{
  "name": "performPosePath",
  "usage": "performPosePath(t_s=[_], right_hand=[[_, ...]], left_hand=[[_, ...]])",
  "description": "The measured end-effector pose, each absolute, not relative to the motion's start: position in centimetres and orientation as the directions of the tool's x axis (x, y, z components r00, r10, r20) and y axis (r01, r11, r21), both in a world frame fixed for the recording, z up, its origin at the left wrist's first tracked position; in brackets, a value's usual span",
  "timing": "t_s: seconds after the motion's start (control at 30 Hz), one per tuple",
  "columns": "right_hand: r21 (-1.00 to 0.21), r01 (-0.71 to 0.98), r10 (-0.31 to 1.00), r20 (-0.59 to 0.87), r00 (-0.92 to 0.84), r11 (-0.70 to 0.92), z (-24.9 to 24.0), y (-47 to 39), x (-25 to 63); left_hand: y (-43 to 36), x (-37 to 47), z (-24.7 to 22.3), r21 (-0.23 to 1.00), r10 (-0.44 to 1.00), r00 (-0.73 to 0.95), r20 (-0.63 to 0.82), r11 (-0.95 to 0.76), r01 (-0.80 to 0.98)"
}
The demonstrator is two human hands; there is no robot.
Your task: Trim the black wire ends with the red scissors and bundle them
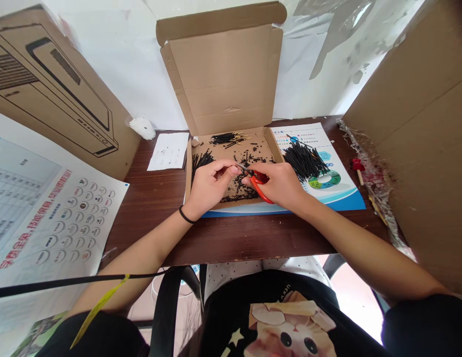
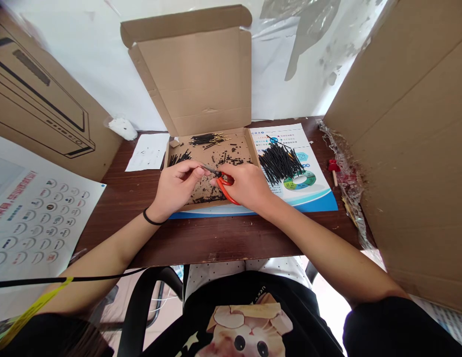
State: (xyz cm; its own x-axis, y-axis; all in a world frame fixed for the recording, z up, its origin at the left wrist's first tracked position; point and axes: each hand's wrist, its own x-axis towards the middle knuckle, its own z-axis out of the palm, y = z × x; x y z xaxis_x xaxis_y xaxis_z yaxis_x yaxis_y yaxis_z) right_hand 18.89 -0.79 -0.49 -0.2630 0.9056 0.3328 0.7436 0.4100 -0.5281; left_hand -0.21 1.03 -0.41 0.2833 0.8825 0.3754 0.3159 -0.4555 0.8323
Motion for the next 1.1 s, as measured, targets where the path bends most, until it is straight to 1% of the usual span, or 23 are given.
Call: performPosePath(t_s=[0.23, 0.4, 0.6, 0.77, 0.93, 1.0, 1.1], right_hand=[[-0.5, 0.759, 0.901, 0.338, -0.271, 0.416, -0.6, -0.7, 19.0], [-0.438, 0.784, 0.884, 0.365, -0.294, 0.441, -0.9, -0.6, 19.1], [-0.351, 0.811, 0.85, 0.43, -0.304, 0.468, -1.1, -0.5, 19.3], [-0.305, 0.824, 0.837, 0.442, -0.323, 0.478, -1.3, -0.4, 19.5], [-0.238, 0.853, 0.835, 0.438, -0.332, 0.464, -1.6, -0.3, 19.6], [-0.246, 0.865, 0.851, 0.426, -0.308, 0.437, -1.6, -0.3, 19.6], [-0.32, 0.862, 0.883, 0.39, -0.259, 0.394, -1.2, -0.5, 19.4]], left_hand=[[1.4, -0.5, -0.9, 0.782, 0.867, 0.289, 0.406, -0.493, 0.38], [1.3, -0.6, -0.7, 0.761, 0.864, 0.296, 0.407, -0.5, 0.414], [1.3, -0.6, -0.5, 0.747, 0.857, 0.307, 0.413, -0.512, 0.425], [1.3, -0.8, -0.5, 0.708, 0.836, 0.338, 0.432, -0.546, 0.447], [1.4, -0.7, -0.7, 0.703, 0.837, 0.334, 0.434, -0.546, 0.456], [1.4, -0.6, -0.8, 0.709, 0.839, 0.338, 0.427, -0.542, 0.451], [1.3, -0.5, -0.8, 0.732, 0.85, 0.33, 0.41, -0.523, 0.438]])
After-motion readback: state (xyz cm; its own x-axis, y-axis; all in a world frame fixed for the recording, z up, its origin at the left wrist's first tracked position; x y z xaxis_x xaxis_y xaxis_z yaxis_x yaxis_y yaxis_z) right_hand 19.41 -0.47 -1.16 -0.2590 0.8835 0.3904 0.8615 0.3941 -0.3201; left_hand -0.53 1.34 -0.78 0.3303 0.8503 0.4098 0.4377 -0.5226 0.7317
